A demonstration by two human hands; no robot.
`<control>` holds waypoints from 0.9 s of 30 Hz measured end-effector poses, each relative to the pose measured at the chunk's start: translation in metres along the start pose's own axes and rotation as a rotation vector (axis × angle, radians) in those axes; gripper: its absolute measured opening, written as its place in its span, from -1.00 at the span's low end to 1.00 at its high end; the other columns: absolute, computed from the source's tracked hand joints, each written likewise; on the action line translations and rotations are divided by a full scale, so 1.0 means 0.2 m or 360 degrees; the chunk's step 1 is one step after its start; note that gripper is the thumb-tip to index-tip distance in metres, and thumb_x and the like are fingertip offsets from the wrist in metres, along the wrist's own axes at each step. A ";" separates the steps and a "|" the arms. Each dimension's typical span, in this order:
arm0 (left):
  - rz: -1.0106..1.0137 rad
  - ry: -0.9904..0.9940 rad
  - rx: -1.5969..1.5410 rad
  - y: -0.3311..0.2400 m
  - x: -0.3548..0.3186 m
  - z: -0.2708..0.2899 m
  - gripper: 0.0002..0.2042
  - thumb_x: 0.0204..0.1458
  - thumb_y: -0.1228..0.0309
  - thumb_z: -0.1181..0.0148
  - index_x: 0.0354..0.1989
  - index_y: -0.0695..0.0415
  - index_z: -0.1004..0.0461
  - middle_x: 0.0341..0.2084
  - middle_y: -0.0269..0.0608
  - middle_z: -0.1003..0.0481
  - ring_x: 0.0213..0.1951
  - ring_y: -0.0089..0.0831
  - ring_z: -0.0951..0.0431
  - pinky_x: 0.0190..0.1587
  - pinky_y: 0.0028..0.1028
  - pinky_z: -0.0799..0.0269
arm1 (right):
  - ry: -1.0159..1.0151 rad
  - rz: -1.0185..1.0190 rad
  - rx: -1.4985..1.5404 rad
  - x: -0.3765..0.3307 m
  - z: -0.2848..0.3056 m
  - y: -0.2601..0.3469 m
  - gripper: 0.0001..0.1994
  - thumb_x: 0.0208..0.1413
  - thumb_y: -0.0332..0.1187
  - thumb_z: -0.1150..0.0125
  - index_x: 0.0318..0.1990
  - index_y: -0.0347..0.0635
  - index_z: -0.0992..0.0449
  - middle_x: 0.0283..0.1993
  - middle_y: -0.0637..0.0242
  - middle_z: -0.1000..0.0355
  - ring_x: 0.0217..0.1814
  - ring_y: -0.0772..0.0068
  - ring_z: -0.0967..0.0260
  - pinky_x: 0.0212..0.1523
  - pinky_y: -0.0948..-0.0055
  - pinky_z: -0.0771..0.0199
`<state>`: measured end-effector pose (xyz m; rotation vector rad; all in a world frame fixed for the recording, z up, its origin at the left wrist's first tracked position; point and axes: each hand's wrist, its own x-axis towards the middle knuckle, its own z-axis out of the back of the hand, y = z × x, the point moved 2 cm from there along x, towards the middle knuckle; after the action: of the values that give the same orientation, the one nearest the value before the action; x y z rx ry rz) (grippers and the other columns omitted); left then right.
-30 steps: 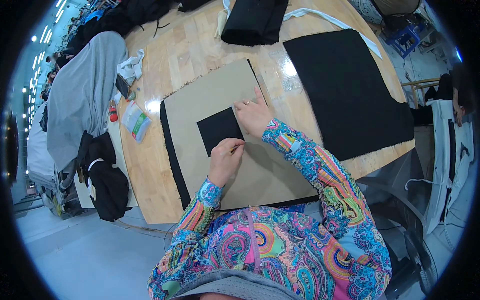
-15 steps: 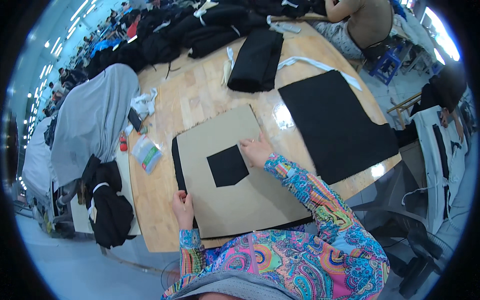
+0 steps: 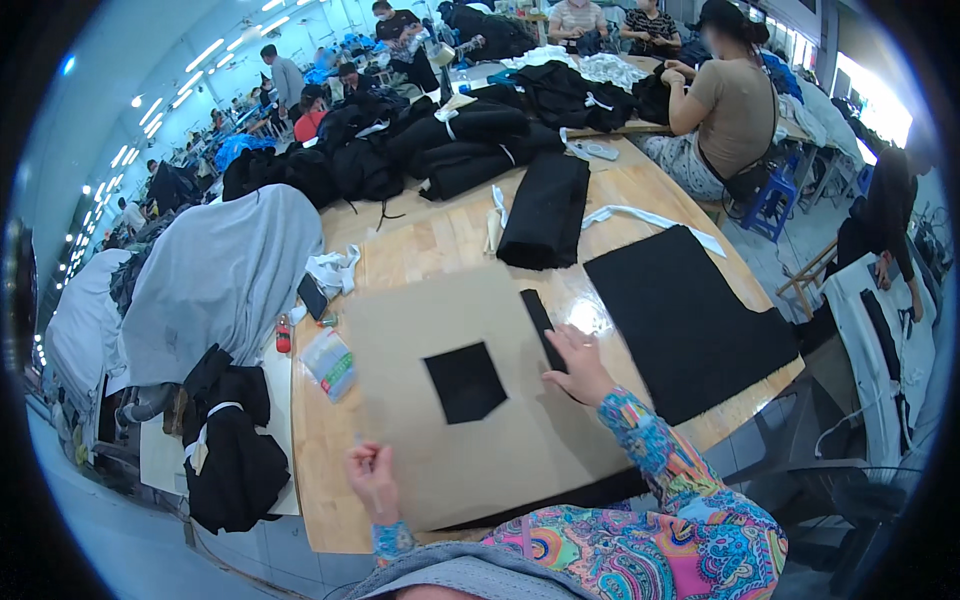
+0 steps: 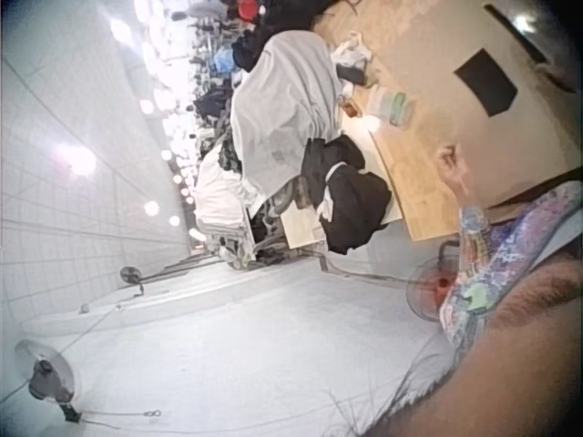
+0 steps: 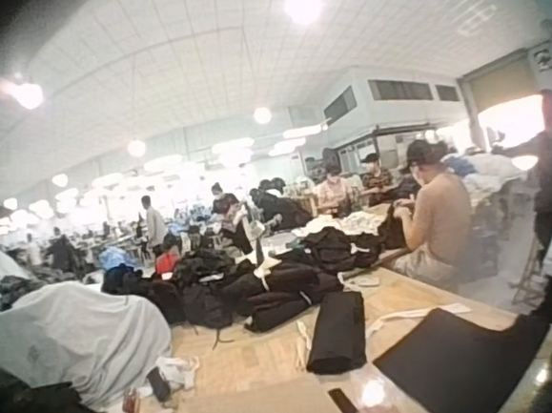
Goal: The person uses a cardboard template to trace and cut shapes from black fabric. They repeatedly place the template on the fabric, trace the outline with a marking tool, and then cut out the shape. The cut pieces are set aside on the table.
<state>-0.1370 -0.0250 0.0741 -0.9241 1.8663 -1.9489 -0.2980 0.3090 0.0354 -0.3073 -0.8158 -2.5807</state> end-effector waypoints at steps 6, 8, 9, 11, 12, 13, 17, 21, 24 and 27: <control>-0.0283 -0.0719 0.0109 -0.11 0.28 0.49 -0.81 -0.02 0.62 -0.10 -0.34 0.14 -0.21 -0.36 -0.30 -0.25 -0.29 -0.52 -0.28 -0.13 -0.52 -0.26 | -0.0400 -0.0079 0.0075 -0.20 0.27 0.08 -0.58 -0.08 -0.37 -0.32 -0.02 -0.26 -0.42 0.09 0.08 -0.29 0.16 0.04 -0.20 0.16 0.23 -0.23; -0.0241 -0.0930 0.0083 -0.03 0.35 0.61 -0.83 0.00 0.62 -0.07 -0.33 0.16 -0.20 -0.37 -0.30 -0.24 -0.29 -0.51 -0.28 -0.13 -0.50 -0.27 | -0.0179 -0.0058 0.0132 -0.32 0.24 0.13 -0.62 -0.09 -0.37 -0.31 -0.08 -0.25 -0.45 0.04 0.09 -0.32 0.12 0.03 -0.23 0.15 0.21 -0.24; -0.0162 -0.1029 0.0130 0.04 0.38 0.68 -0.85 0.02 0.60 -0.05 -0.32 0.19 -0.20 -0.36 -0.27 -0.24 -0.29 -0.48 -0.29 -0.13 -0.47 -0.29 | -0.0024 0.0020 0.0187 -0.38 0.21 0.16 -0.64 -0.09 -0.35 -0.32 -0.11 -0.23 -0.46 0.02 0.10 -0.33 0.10 0.04 -0.25 0.13 0.21 -0.26; -0.0163 -0.1150 0.0268 0.17 0.40 0.82 -0.86 0.03 0.59 -0.05 -0.31 0.20 -0.21 -0.36 -0.24 -0.25 -0.28 -0.45 -0.30 -0.13 -0.45 -0.29 | 0.0248 0.0249 0.0317 -0.48 0.15 0.22 -0.64 -0.12 -0.28 -0.35 -0.14 -0.19 -0.48 -0.01 0.12 -0.35 0.08 0.06 -0.27 0.11 0.20 -0.27; -0.0159 -0.1206 0.0332 0.22 0.41 0.86 -0.86 0.03 0.59 -0.05 -0.31 0.20 -0.21 -0.36 -0.23 -0.26 -0.28 -0.44 -0.31 -0.14 -0.45 -0.30 | 0.0367 0.0392 0.0378 -0.53 0.12 0.25 -0.63 -0.14 -0.24 -0.37 -0.15 -0.18 -0.49 -0.02 0.13 -0.35 0.07 0.07 -0.27 0.11 0.18 -0.26; -0.0152 -0.1233 0.0436 0.25 0.42 0.88 -0.88 0.05 0.58 -0.03 -0.31 0.21 -0.21 -0.35 -0.22 -0.27 -0.27 -0.43 -0.31 -0.13 -0.44 -0.30 | 0.0444 0.0507 0.0367 -0.58 0.09 0.26 -0.59 -0.16 -0.15 -0.39 -0.16 -0.15 -0.49 -0.02 0.14 -0.35 0.08 0.09 -0.26 0.13 0.14 -0.20; -0.0453 -0.1340 0.0921 0.24 0.38 0.79 -0.92 0.11 0.53 0.04 -0.28 0.27 -0.27 -0.33 -0.18 -0.31 -0.25 -0.37 -0.34 -0.11 -0.40 -0.30 | 0.0926 0.0505 0.0188 -0.73 0.02 0.27 -0.40 -0.19 -0.02 -0.40 0.03 -0.04 -0.42 0.22 0.15 -0.16 0.37 0.05 0.04 0.34 -0.16 0.23; -0.0214 -0.0181 0.0554 0.16 0.04 0.45 -0.82 0.15 0.45 0.07 -0.22 0.28 -0.42 -0.31 -0.14 -0.45 -0.22 -0.34 -0.42 -0.12 -0.39 -0.34 | 0.0948 0.0489 0.0230 -0.75 0.02 0.26 -0.37 -0.18 -0.01 -0.39 0.08 -0.02 -0.39 0.27 0.15 -0.10 0.40 0.04 0.10 0.35 -0.18 0.28; -0.0463 0.1394 0.0937 0.06 -0.32 0.11 -0.77 -0.08 0.37 -0.28 -0.26 0.17 -0.46 -0.24 -0.16 -0.49 -0.19 -0.21 -0.47 -0.17 -0.35 -0.39 | 0.0993 0.0499 0.0274 -0.75 0.01 0.25 -0.35 -0.18 -0.01 -0.39 0.10 -0.01 -0.37 0.28 0.15 -0.09 0.41 0.03 0.14 0.35 -0.20 0.32; -0.0776 0.1744 0.1082 0.06 -0.49 0.02 -0.76 -0.18 0.39 -0.31 -0.34 0.11 -0.41 -0.21 -0.19 -0.49 -0.15 -0.22 -0.45 -0.10 -0.28 -0.32 | 0.1004 0.0499 0.0287 -0.75 0.00 0.24 -0.34 -0.19 0.00 -0.39 0.11 0.00 -0.36 0.29 0.14 -0.08 0.42 0.02 0.16 0.35 -0.20 0.35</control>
<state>-0.0625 0.0304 0.0383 -0.0228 1.1020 -3.5145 -0.1421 0.3216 0.0101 0.3889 -0.6839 -2.0968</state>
